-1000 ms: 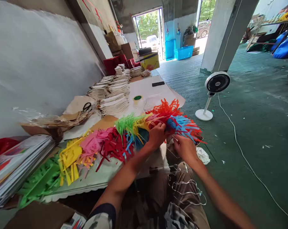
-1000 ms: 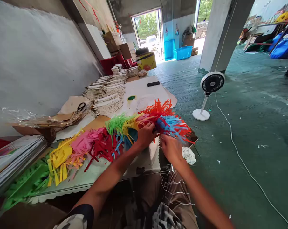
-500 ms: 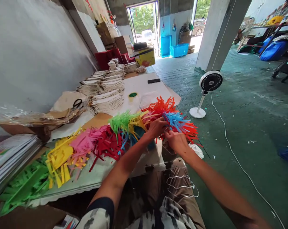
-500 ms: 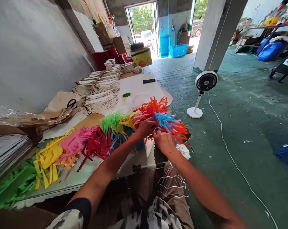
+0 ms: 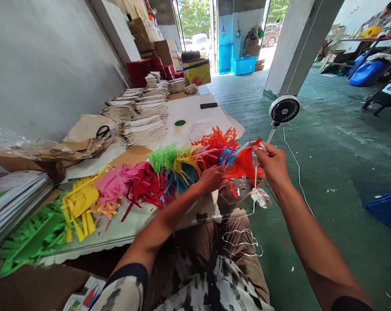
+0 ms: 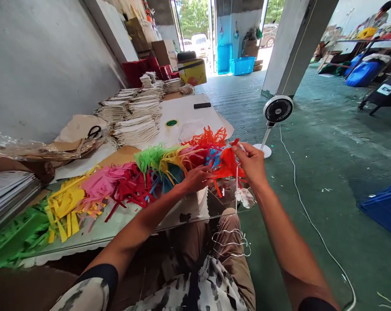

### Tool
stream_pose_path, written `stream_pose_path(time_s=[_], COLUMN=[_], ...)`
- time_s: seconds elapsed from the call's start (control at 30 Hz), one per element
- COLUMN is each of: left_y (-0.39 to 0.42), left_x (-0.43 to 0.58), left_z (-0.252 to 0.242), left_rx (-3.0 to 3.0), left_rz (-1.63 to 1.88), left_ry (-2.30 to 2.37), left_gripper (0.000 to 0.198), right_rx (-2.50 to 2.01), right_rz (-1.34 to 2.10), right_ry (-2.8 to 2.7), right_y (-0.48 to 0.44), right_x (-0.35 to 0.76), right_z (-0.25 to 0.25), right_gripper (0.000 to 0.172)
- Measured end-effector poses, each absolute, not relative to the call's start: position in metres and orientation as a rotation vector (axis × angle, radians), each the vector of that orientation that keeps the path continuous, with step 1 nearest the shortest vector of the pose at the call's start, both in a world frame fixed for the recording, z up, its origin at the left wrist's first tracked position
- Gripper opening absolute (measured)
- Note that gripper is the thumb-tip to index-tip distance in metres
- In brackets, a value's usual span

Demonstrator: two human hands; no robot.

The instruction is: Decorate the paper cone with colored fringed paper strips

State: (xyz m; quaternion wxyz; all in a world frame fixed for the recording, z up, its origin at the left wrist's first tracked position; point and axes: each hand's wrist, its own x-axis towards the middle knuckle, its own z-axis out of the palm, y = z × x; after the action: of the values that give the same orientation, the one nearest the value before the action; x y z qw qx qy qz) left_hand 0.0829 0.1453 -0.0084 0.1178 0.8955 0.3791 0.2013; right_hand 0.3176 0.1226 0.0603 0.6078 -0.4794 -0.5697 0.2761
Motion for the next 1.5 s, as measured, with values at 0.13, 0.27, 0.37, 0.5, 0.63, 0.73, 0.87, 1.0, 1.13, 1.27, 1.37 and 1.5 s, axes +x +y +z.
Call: stream_pose_path(time_s=[0.13, 0.27, 0.37, 0.5, 0.63, 0.73, 0.87, 1.0, 1.13, 1.27, 1.37, 1.5], left_y=[0.15, 0.153, 0.139, 0.094, 0.053, 0.044, 0.049, 0.051, 0.05, 0.051, 0.052, 0.054], left_x=[0.08, 0.073, 0.067, 0.064, 0.063, 0.059, 0.049, 0.039, 0.034, 0.029, 0.024, 0.018], left_z=[-0.019, -0.012, 0.011, 0.049, 0.067, 0.062, 0.053, 0.055, 0.058, 0.057, 0.059, 0.064], left_rx=[2.574, 2.501, 2.411, 1.933, 1.636, 1.489, 1.318, 1.441, 1.597, 1.62, 1.602, 1.507], left_rz=[0.601, 0.721, 0.918, 1.231, 1.155, 1.133, 1.103, 1.21, 1.226, 1.142, 1.09, 1.04], left_ry=[1.132, 1.107, 1.143, 0.997, 0.802, 0.755, 0.69, 0.808, 0.89, 0.914, 0.917, 0.941], left_gripper=[0.025, 0.024, 0.021, 0.029, 0.03, 0.025, 0.024, 0.018, 0.016, 0.022, 0.025, 0.027], right_rx=[-0.784, -0.627, -0.821, -1.028, -1.052, -0.986, -0.934, -1.052, -1.124, -1.136, -1.136, -1.111], right_rz=[0.851, 0.868, 0.987, 1.189, 1.198, 1.318, 1.54, 1.188, 0.977, 0.936, 0.953, 1.009], right_ry=[-0.998, -0.929, -1.0, -1.21, -1.306, -1.286, -1.218, -1.349, -1.445, -1.528, -1.56, -1.586], right_y=[0.088, 0.042, 0.014, 0.002, 0.007, 0.013, 0.018, 0.022, 0.024, 0.029, 0.033, 0.037], right_x=[0.337, 0.346, 0.324, 0.273, 0.243, 0.234, 0.227, 0.228, 0.23, 0.23, 0.232, 0.233], right_z=[0.114, 0.141, 0.119, 0.07, 0.044, 0.035, 0.032, 0.043, 0.057, 0.057, 0.053, 0.051], right_gripper=[0.03, 0.027, 0.031, 0.038, 0.035, 0.037, 0.048, 0.043, 0.036, 0.034, 0.035, 0.035])
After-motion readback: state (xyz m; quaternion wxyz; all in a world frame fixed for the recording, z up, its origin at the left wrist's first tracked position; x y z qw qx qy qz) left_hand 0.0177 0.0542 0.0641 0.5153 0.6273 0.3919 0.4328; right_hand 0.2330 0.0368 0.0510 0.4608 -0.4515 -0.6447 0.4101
